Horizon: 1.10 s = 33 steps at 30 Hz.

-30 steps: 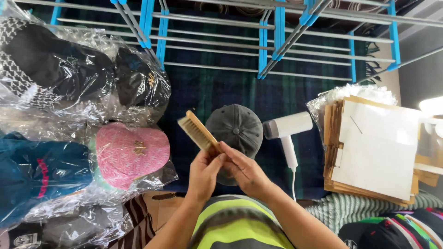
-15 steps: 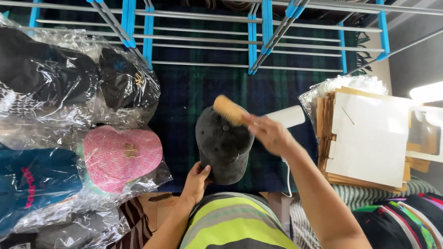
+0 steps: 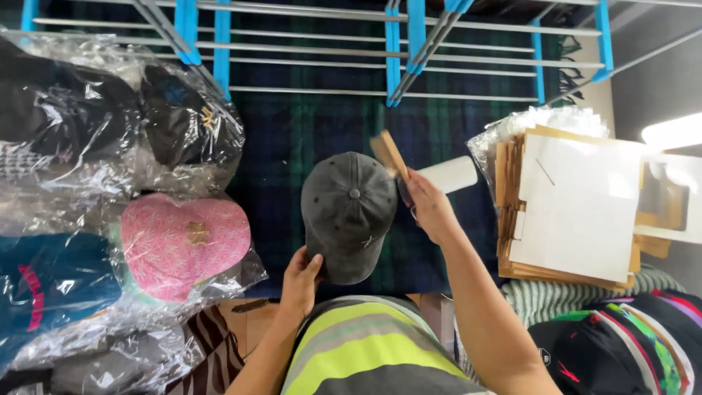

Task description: The person places a beige cap into a cardboard box with a clear window and secures the lid. They then place the box on a metal rack. The person picks up a dark-colored cap, places it on a wooden form, and brushes the cap with a wooden brush.

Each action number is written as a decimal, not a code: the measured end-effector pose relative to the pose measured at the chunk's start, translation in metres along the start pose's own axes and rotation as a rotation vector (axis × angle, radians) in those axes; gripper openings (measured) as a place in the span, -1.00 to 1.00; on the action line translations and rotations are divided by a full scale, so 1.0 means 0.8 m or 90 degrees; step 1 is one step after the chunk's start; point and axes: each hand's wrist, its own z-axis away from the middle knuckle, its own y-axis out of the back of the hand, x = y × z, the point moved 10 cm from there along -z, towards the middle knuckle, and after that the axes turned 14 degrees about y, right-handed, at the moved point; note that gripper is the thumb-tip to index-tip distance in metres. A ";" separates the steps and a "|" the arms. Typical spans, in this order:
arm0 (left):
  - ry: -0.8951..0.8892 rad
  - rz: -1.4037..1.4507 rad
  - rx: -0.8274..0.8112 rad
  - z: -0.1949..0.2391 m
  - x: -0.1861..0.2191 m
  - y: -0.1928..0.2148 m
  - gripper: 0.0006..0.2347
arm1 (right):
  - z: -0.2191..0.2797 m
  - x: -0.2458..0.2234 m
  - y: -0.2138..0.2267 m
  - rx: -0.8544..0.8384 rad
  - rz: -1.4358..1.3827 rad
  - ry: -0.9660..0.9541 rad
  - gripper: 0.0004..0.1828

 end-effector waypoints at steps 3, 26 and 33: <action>-0.010 0.004 -0.003 -0.013 0.012 -0.001 -0.68 | 0.029 -0.045 0.004 0.112 -0.048 -0.065 -0.59; 0.022 -0.004 -0.003 -0.047 -0.021 0.009 -0.74 | 0.074 -0.255 -0.069 -0.059 0.446 0.443 -0.63; -0.004 -0.007 -0.025 -0.037 -0.011 0.006 -0.76 | 0.022 0.014 -0.004 0.004 -0.016 -0.041 -0.42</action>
